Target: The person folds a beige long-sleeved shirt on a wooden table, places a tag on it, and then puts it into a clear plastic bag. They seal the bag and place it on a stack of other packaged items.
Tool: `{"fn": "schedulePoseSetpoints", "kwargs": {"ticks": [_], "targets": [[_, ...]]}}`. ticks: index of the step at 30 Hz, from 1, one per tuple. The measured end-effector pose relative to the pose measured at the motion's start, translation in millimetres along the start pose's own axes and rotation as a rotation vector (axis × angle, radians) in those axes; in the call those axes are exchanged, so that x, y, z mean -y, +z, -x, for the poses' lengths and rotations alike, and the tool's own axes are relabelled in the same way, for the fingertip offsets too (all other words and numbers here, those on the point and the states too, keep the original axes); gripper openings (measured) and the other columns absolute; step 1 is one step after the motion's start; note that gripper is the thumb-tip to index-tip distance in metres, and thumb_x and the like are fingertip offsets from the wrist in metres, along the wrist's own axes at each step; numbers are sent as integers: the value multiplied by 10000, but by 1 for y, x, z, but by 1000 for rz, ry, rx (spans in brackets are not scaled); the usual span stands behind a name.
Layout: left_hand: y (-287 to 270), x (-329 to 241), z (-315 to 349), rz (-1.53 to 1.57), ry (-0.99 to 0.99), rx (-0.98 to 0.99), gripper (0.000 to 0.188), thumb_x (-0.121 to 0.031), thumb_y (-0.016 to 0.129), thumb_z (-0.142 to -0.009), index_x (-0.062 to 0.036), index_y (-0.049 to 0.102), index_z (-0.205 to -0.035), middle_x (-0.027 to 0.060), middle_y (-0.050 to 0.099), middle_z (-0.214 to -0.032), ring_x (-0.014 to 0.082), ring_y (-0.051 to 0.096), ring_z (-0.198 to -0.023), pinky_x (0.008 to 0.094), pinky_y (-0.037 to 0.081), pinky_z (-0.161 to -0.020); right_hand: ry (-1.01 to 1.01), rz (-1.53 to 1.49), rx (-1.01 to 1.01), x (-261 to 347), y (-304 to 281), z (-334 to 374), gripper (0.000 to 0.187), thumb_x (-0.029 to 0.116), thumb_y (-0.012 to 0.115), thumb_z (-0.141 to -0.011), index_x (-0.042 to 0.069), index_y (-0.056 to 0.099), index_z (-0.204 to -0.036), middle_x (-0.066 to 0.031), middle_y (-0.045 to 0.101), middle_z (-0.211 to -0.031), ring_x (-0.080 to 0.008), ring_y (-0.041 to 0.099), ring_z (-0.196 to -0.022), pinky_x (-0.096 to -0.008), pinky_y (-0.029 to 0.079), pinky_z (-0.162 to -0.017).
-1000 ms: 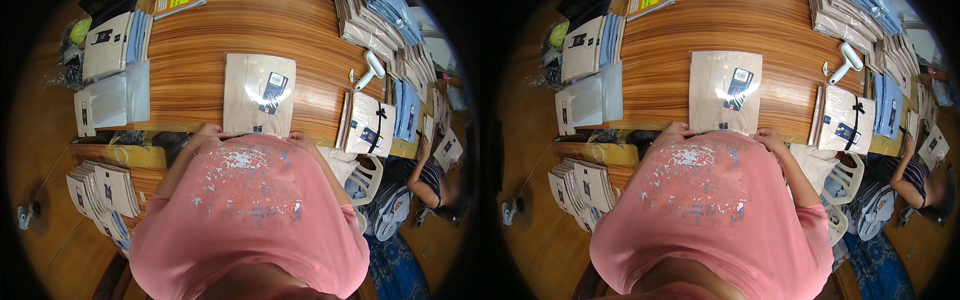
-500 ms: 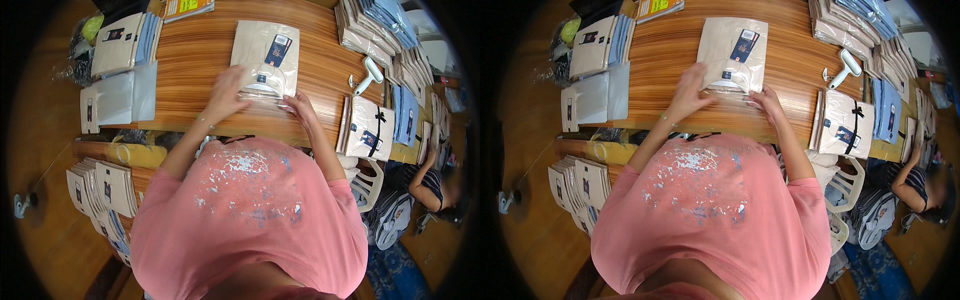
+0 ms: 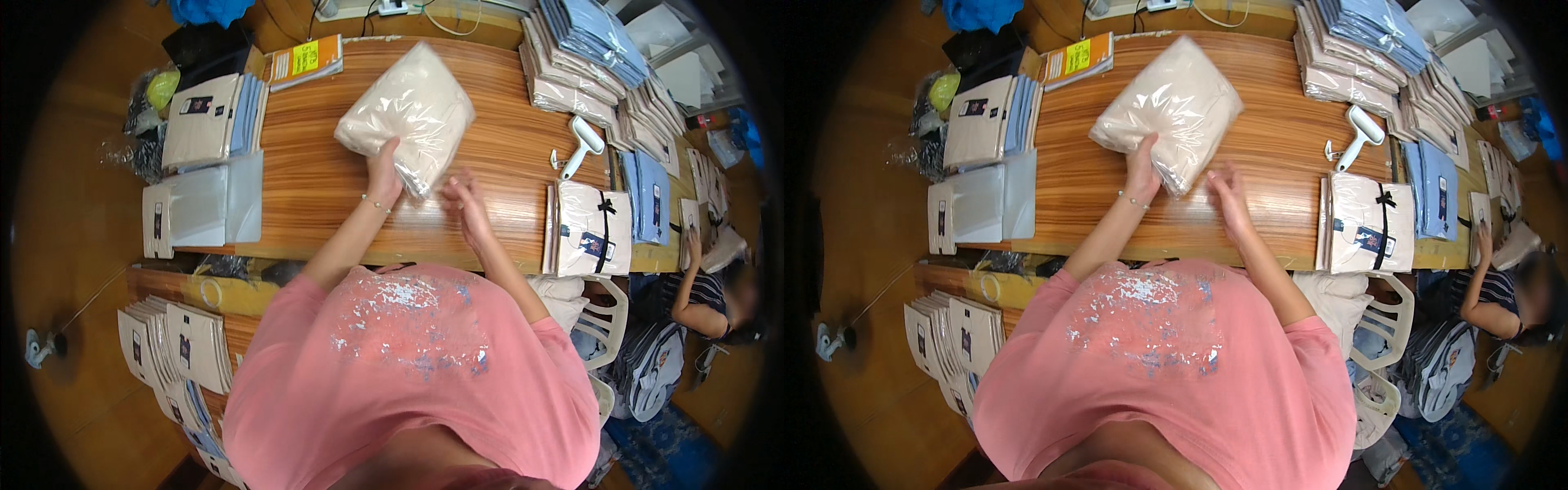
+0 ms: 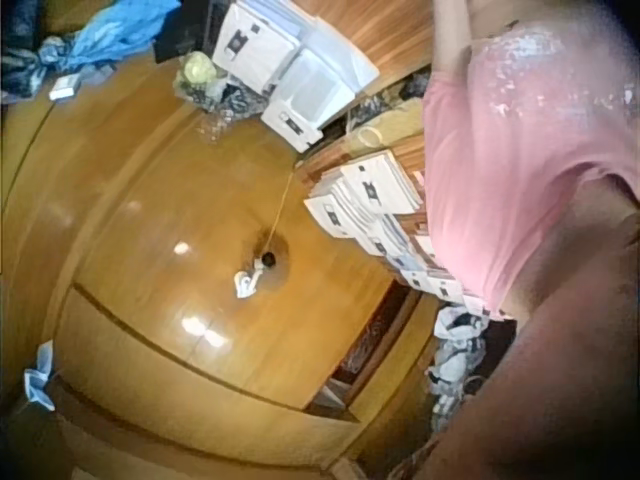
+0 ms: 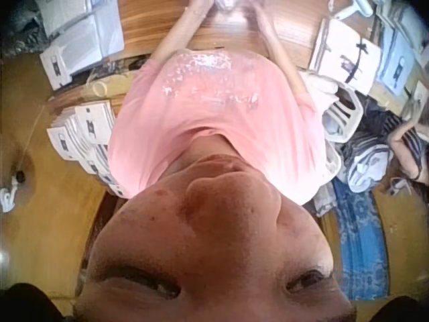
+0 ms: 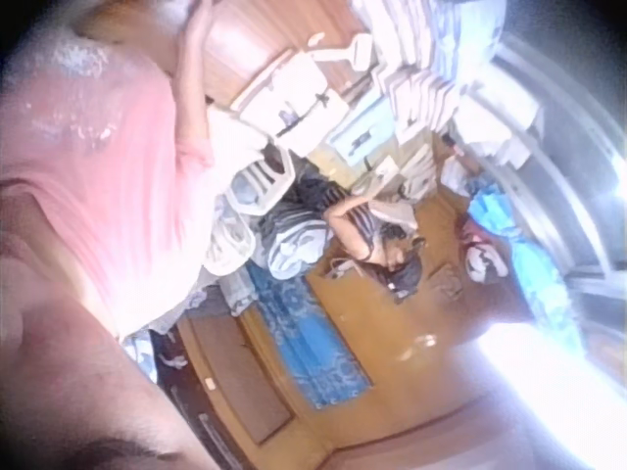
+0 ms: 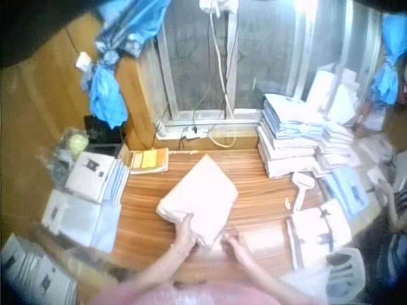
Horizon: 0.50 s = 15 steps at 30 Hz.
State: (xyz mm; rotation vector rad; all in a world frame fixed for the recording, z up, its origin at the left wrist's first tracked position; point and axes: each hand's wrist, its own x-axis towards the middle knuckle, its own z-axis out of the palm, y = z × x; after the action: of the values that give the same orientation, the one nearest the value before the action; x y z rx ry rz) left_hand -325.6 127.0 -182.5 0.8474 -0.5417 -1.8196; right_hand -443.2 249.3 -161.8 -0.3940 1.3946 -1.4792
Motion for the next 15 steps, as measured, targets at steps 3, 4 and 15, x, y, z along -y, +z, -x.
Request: {"fn": "schedulePoseSetpoints", "kwargs": {"ticks": [3,4,15], "targets": [[-35,38,-13,222,-410,20,431,-161,507,-887,26,392,-1259,162,495,-1238,292,495,-1117,404,398,-969,238,-130,72,-25,-8,-25,568,114,594,-846,43,340,-1349,-130,573,-1093,-192,555,-988,-331,461,-804],[-49,51,-6,205,-475,75,434,-161,498,-892,28,385,-1266,163,495,-1243,286,498,-1115,405,405,-961,174,-83,95,-29,-20,-43,574,113,608,-838,44,344,-1343,-128,581,-1068,-186,556,-975,-335,469,-777],[-60,-4,66,-1250,155,713,220,-113,497,-869,8,616,-1009,110,640,-962,266,613,-859,381,495,-766,-789,1233,222,-18,-11,-31,354,150,681,-714,75,598,-1049,-127,580,-962,-302,529,-907,-383,419,-801]]}}
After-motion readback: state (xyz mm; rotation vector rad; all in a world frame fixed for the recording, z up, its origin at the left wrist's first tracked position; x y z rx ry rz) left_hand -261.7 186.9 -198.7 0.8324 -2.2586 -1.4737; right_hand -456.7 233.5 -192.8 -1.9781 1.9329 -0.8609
